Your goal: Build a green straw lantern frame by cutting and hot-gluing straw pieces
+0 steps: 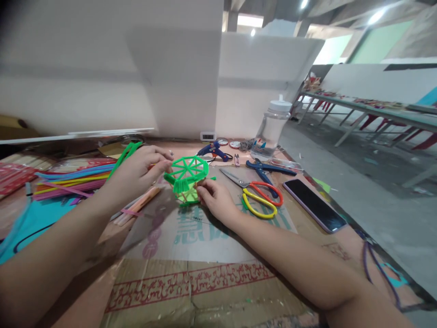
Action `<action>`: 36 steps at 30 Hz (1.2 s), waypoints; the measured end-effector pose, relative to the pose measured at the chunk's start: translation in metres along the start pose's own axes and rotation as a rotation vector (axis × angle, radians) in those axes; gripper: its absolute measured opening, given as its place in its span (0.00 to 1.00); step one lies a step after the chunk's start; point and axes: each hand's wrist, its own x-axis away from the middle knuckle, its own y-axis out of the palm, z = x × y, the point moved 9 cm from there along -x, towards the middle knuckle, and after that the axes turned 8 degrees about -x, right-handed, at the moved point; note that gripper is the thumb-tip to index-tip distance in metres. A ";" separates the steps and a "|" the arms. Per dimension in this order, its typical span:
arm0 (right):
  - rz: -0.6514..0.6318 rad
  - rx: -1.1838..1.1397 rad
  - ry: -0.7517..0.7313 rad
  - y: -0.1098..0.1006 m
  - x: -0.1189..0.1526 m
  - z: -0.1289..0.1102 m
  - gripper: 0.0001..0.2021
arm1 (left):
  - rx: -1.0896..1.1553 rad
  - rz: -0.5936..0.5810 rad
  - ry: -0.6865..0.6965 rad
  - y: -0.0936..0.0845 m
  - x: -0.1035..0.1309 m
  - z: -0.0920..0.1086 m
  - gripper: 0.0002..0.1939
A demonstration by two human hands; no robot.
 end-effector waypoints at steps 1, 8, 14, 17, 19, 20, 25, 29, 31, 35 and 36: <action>0.000 -0.003 0.002 0.000 0.000 0.000 0.09 | 0.026 0.005 -0.004 0.000 0.001 0.000 0.19; 0.000 -0.011 -0.008 0.000 0.000 0.000 0.09 | 0.059 -0.011 0.043 0.009 0.006 0.005 0.13; -0.006 -0.005 -0.013 0.001 0.001 -0.002 0.09 | -0.021 -0.111 0.195 0.028 0.008 0.021 0.18; -0.017 0.023 -0.029 0.001 0.001 -0.004 0.10 | -0.059 -0.155 0.212 0.033 0.009 0.026 0.18; -0.024 0.043 -0.043 0.002 0.002 -0.006 0.10 | -0.066 -0.151 0.218 0.033 0.009 0.027 0.18; -0.027 0.048 -0.050 0.002 0.002 -0.007 0.10 | -0.065 -0.140 0.218 0.033 0.009 0.028 0.18; -0.041 0.057 -0.065 0.003 0.002 -0.008 0.10 | -0.045 -0.121 0.217 0.032 0.010 0.027 0.15; -0.044 0.065 -0.061 0.003 0.002 -0.007 0.09 | -0.040 -0.127 0.222 0.032 0.010 0.028 0.15; -0.043 0.064 -0.062 0.003 0.002 -0.007 0.09 | -0.042 -0.128 0.231 0.032 0.010 0.030 0.15; -0.039 0.068 -0.063 0.004 0.002 -0.005 0.09 | -0.059 -0.128 0.246 0.031 0.010 0.032 0.15; -0.037 0.064 -0.063 0.004 0.003 -0.006 0.09 | -0.064 -0.127 0.249 0.030 0.010 0.032 0.15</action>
